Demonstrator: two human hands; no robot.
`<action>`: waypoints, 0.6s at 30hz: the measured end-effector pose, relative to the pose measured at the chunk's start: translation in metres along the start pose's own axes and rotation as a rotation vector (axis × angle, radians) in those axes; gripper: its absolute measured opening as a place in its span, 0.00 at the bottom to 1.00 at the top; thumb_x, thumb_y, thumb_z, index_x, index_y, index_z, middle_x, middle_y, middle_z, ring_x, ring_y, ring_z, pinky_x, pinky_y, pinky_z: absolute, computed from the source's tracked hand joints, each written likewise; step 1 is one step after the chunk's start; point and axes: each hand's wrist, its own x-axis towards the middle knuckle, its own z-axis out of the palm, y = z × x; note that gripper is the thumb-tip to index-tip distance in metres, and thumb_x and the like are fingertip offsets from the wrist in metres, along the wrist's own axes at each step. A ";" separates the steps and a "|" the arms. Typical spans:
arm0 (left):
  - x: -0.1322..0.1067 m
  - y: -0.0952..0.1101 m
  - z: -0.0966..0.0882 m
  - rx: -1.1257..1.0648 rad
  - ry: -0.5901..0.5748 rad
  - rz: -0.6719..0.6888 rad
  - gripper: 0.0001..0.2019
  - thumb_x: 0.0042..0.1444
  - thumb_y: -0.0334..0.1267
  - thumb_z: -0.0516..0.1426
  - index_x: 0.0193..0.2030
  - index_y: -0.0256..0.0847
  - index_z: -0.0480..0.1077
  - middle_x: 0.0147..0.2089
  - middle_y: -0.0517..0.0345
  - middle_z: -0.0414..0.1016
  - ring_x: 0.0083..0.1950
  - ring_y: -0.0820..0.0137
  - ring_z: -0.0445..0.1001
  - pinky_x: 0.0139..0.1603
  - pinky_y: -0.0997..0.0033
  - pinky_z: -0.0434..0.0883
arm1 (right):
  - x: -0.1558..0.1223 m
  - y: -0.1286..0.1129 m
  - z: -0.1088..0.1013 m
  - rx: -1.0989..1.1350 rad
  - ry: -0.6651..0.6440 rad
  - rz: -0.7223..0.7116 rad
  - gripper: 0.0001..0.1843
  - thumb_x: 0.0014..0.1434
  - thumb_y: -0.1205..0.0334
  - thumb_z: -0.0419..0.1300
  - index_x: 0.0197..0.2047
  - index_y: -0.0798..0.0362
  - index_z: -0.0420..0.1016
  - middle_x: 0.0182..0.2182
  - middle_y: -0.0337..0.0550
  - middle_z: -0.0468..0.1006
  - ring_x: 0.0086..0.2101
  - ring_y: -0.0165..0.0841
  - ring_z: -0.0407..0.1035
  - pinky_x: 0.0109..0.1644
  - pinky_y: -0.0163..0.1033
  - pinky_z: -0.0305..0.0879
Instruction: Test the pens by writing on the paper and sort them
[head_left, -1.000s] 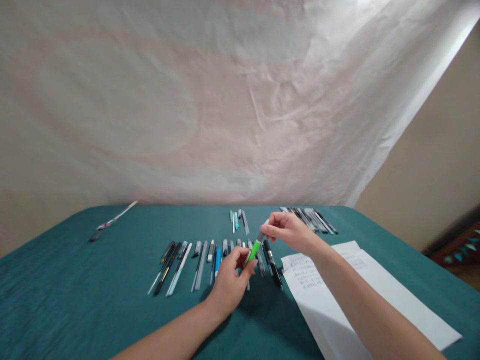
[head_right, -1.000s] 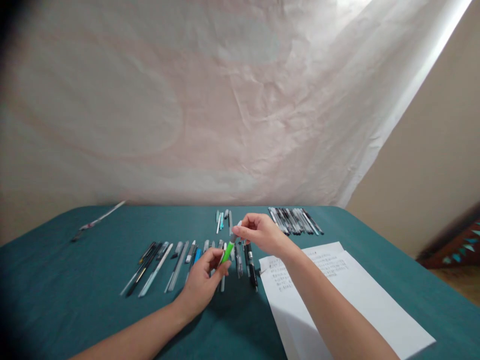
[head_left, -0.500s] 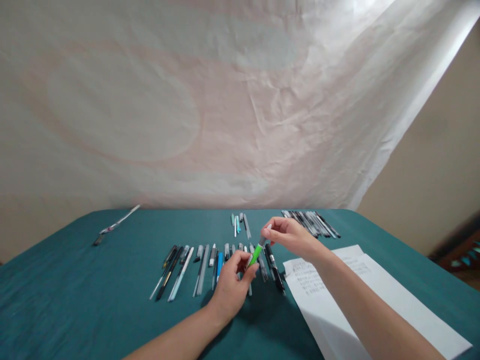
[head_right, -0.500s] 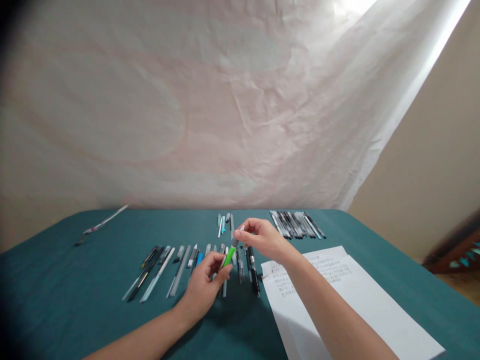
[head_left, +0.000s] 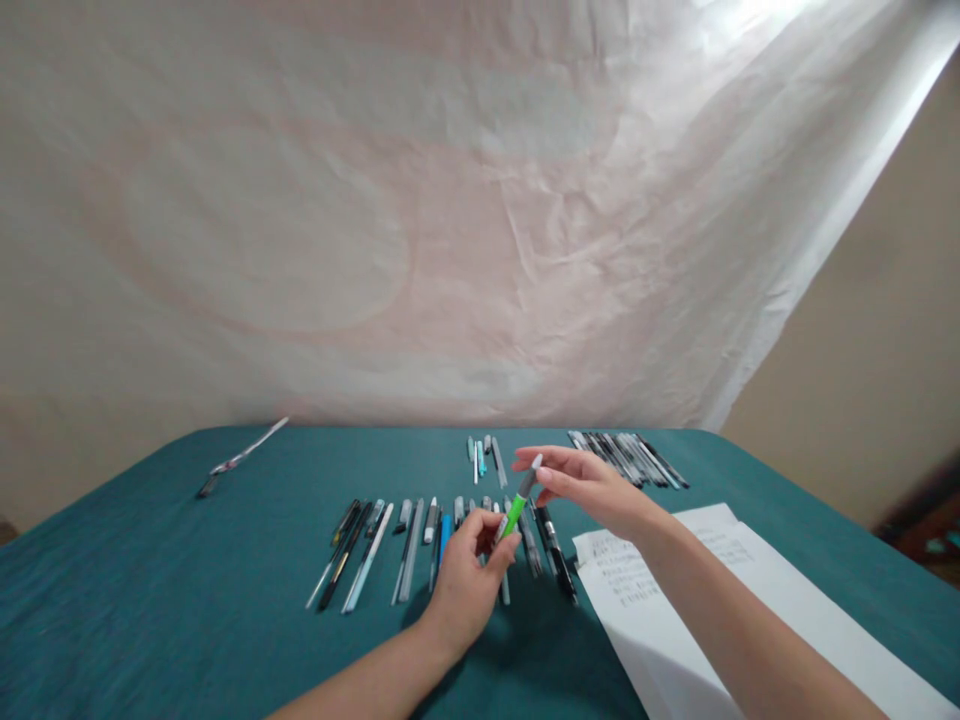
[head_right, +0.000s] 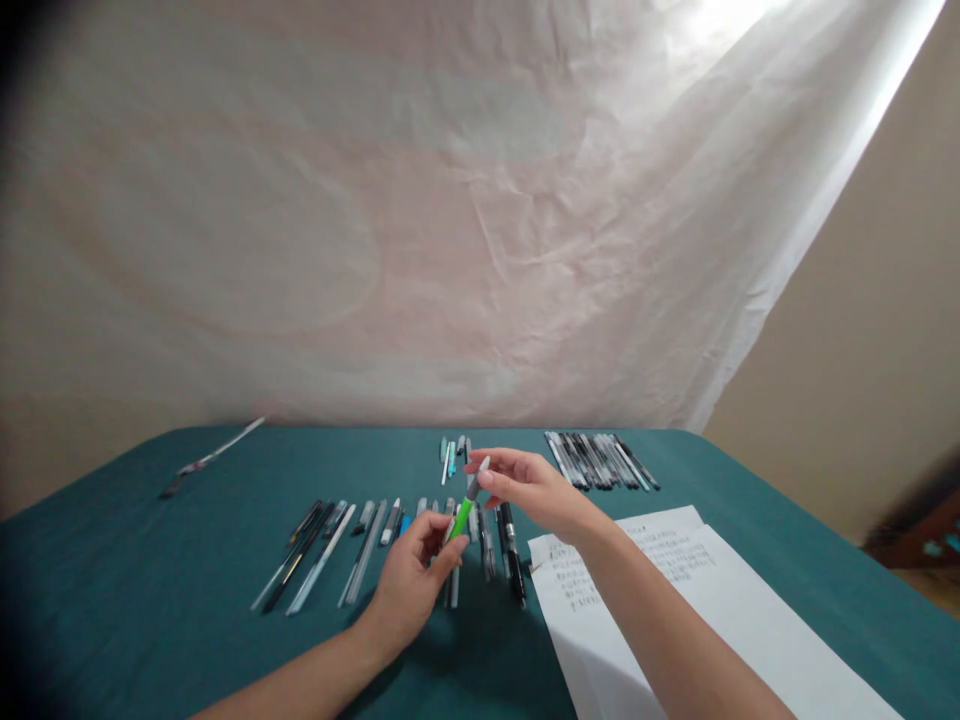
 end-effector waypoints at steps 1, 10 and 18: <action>0.000 0.000 0.000 0.003 -0.001 -0.003 0.08 0.55 0.41 0.53 0.36 0.38 0.65 0.30 0.60 0.66 0.31 0.71 0.66 0.33 0.73 0.63 | -0.001 -0.001 0.000 0.011 -0.018 -0.007 0.21 0.53 0.50 0.58 0.46 0.54 0.71 0.39 0.46 0.75 0.38 0.33 0.69 0.37 0.37 0.68; -0.002 0.004 0.001 0.017 -0.001 -0.007 0.07 0.55 0.40 0.53 0.34 0.38 0.64 0.28 0.61 0.66 0.30 0.71 0.66 0.33 0.73 0.63 | 0.001 0.000 0.005 -0.110 0.169 -0.016 0.15 0.50 0.50 0.60 0.29 0.56 0.75 0.30 0.43 0.77 0.28 0.29 0.67 0.27 0.32 0.61; -0.002 0.003 0.001 0.016 0.023 -0.009 0.06 0.55 0.39 0.54 0.33 0.38 0.64 0.28 0.61 0.66 0.30 0.71 0.67 0.33 0.73 0.64 | 0.000 -0.005 0.005 -0.124 0.146 -0.040 0.18 0.53 0.50 0.56 0.37 0.55 0.77 0.32 0.43 0.77 0.30 0.30 0.67 0.31 0.34 0.63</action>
